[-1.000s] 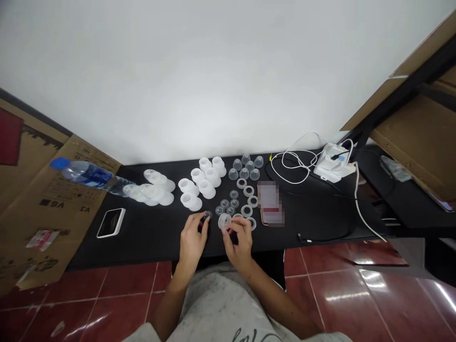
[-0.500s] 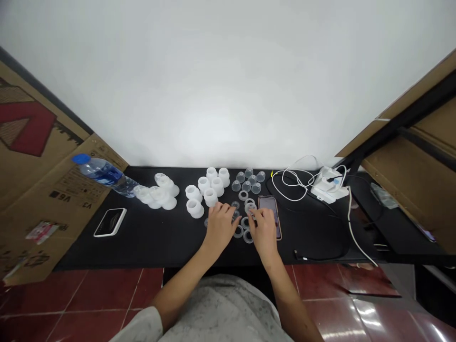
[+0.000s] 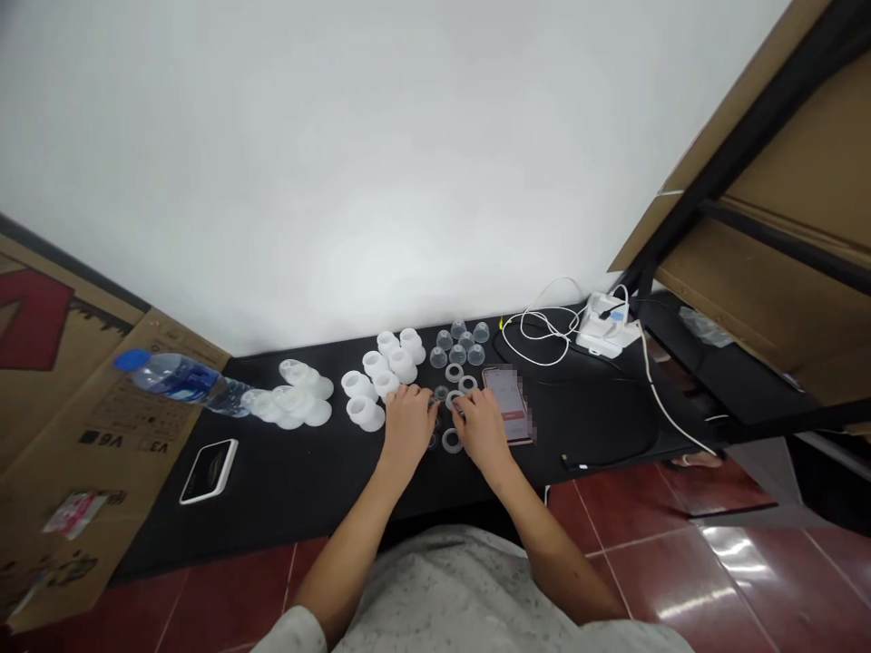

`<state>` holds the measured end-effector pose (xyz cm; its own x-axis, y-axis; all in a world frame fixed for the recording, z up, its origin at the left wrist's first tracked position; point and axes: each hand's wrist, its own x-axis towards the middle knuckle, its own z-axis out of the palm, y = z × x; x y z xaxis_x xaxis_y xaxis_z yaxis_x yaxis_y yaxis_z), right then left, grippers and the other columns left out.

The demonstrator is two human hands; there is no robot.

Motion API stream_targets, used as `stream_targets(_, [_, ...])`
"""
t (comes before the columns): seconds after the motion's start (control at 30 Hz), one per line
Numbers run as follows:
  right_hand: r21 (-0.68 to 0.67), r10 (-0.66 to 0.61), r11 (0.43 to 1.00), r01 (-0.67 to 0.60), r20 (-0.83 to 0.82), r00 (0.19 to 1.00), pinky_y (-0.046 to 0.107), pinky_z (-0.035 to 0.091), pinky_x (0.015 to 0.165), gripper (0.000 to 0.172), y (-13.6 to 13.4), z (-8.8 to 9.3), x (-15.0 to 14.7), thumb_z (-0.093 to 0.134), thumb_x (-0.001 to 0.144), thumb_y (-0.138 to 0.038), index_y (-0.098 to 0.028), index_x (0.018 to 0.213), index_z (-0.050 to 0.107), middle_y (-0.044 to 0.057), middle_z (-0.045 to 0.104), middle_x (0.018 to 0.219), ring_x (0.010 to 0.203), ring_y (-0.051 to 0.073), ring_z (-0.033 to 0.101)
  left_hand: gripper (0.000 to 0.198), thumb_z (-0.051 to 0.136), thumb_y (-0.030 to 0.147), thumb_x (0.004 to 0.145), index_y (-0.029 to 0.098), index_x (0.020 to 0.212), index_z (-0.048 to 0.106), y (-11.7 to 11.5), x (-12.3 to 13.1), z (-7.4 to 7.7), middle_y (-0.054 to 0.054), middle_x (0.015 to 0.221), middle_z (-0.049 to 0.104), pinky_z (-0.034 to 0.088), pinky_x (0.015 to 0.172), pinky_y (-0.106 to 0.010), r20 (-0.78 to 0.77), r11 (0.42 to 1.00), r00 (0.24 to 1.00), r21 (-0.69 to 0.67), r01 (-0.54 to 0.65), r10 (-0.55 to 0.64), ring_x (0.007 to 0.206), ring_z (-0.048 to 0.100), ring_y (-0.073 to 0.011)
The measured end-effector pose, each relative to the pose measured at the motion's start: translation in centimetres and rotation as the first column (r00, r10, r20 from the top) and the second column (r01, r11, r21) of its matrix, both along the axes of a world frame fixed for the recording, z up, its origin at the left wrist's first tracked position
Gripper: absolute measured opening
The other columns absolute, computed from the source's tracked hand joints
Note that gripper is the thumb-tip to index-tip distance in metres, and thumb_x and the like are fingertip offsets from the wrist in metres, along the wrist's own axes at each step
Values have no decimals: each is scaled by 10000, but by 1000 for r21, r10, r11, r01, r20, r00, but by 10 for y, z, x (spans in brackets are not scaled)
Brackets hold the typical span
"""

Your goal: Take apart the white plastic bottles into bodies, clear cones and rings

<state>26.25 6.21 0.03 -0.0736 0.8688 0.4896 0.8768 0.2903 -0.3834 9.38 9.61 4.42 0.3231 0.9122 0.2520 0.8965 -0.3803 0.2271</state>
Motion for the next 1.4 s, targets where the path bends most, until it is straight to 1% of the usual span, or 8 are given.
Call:
stream_targets(0.33, [-1,-39,999,39,-2,999,424,502,810,141,1,1,-2,622,1037,-168,-204,1031,758,99,663,922,888,296,584,230,560,13,1013,164,980,731,19,28,4,-129,1018,730,521,814,-373,-85,998,996,-62,10,-15,1019,668,-297])
stream_targets(0.57, [70,-72,994,87,-187,980,402,557,807,172,-43,-1,-1,569,1110,-227,-227,1109,741,81,699,933,881,261,665,314,493,-43,1007,167,1048,723,19,28,4,-134,1071,717,536,754,-327,-61,997,997,-58,-46,42,1032,693,-277])
stream_targets(0.73, [92,-67,992,82,-157,985,353,551,697,142,-74,-12,-4,672,1097,-338,-227,1130,752,33,679,786,693,209,646,305,522,-29,1012,160,1104,743,19,26,10,-130,1079,740,536,749,-323,-29,995,999,-95,-26,24,1032,718,-282])
stream_targets(0.83, [76,-39,996,49,-129,991,345,550,667,167,-81,-18,-7,715,1075,-379,-228,1132,755,32,695,790,659,201,647,264,549,93,1077,192,1245,726,2,10,11,-112,1126,752,540,761,-326,112,1000,994,-22,5,-2,1006,727,-270])
stream_targets(0.97, [43,-11,999,17,-139,990,347,563,686,148,-82,-23,-9,698,1085,-362,-239,1144,757,43,709,828,715,215,679,127,639,286,1086,241,1128,750,-44,-22,-5,-76,1018,742,521,690,-303,323,999,946,31,-9,-2,879,735,-247])
stream_targets(1.1, [-8,-2,1000,1,-129,992,350,575,721,136,-82,-25,-9,667,1100,-328,-238,1144,758,52,701,849,755,219,688,219,713,366,1050,237,1225,736,-80,-37,-31,-71,1016,748,561,696,-312,352,999,936,-34,-5,17,839,760,-247])
stream_targets(1.23, [-20,2,1000,-4,-109,994,346,585,757,142,-81,-27,-9,629,1113,-287,-223,1175,740,59,706,884,780,213,693,202,646,256,1082,211,1261,727,-83,-32,-49,-90,1077,777,591,711,-314,312,999,950,-46,-7,21,868,792,-247])
stream_targets(1.4, [13,-17,1000,18,-90,996,328,581,753,153,-80,-26,-10,590,1116,-233,-201,1171,728,58,700,883,773,204,690,213,581,238,1116,192,1274,716,-70,-30,-53,-97,1109,780,629,772,-309,263,1000,964,-10,-26,28,919,799,-234])
